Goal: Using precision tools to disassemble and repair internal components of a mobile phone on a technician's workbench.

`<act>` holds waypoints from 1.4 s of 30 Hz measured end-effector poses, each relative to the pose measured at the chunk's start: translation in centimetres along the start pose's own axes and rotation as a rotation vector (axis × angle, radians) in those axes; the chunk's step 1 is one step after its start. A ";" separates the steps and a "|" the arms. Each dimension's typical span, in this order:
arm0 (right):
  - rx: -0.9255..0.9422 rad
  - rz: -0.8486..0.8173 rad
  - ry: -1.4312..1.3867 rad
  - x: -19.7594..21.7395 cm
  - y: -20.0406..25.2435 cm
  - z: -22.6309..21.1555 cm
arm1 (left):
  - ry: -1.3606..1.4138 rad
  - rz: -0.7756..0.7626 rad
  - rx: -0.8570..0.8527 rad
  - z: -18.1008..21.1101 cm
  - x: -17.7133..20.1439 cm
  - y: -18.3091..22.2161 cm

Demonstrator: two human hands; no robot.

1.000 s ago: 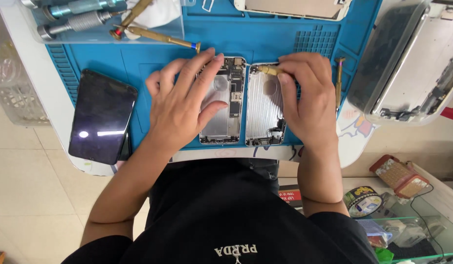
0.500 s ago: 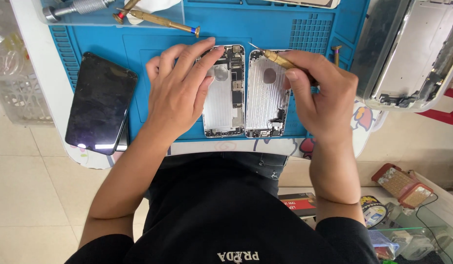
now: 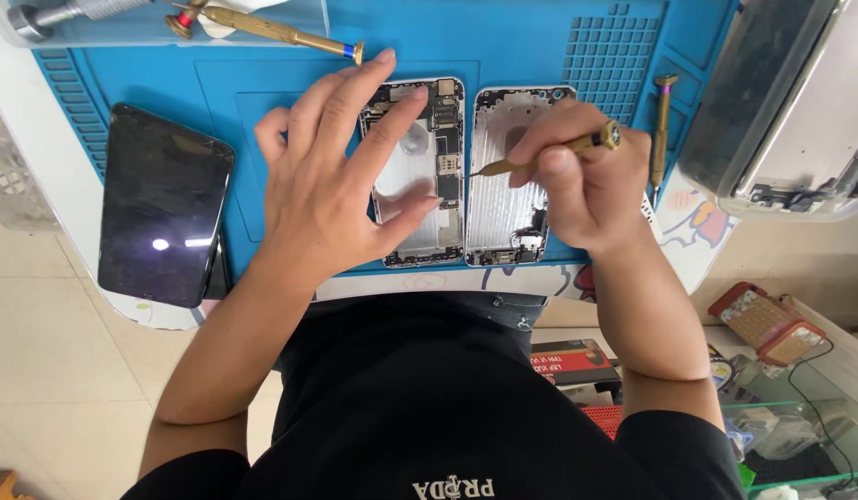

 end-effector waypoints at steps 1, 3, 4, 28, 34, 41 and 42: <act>-0.012 -0.002 -0.003 -0.2 -0.1 0.3 | 0.004 -0.010 0.007 0.0 -0.1 0.1; 0.150 -0.054 -0.003 -1.0 -0.4 -0.1 | -0.019 -0.028 0.016 -0.3 -0.3 0.1; 0.143 -0.054 -0.007 -1.1 -0.5 0.2 | -0.018 -0.034 0.019 -0.4 -0.4 0.2; 0.302 -0.176 0.377 -1.9 -2.4 -5.5 | -0.031 -0.037 0.033 -0.5 -0.4 0.0; 0.051 -0.277 0.498 -1.8 -1.6 -8.6 | -0.016 -0.017 0.029 -0.1 0.0 -0.2; 0.047 -0.376 0.691 -3.7 -2.1 -10.3 | -0.018 -0.006 0.044 -0.1 -0.1 -0.1; 0.072 -0.380 0.711 -4.1 -2.0 -10.2 | -0.017 -0.004 0.041 -0.1 -0.1 -0.1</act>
Point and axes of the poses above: each hand's wrist, its own y-axis away from the middle knuckle, its own x-axis out of the back of the hand, z = x × y, the point moved 5 cm from there along -y, towards the middle knuckle, and after that the axes turned 9 degrees about z, right-handed, at the moved point
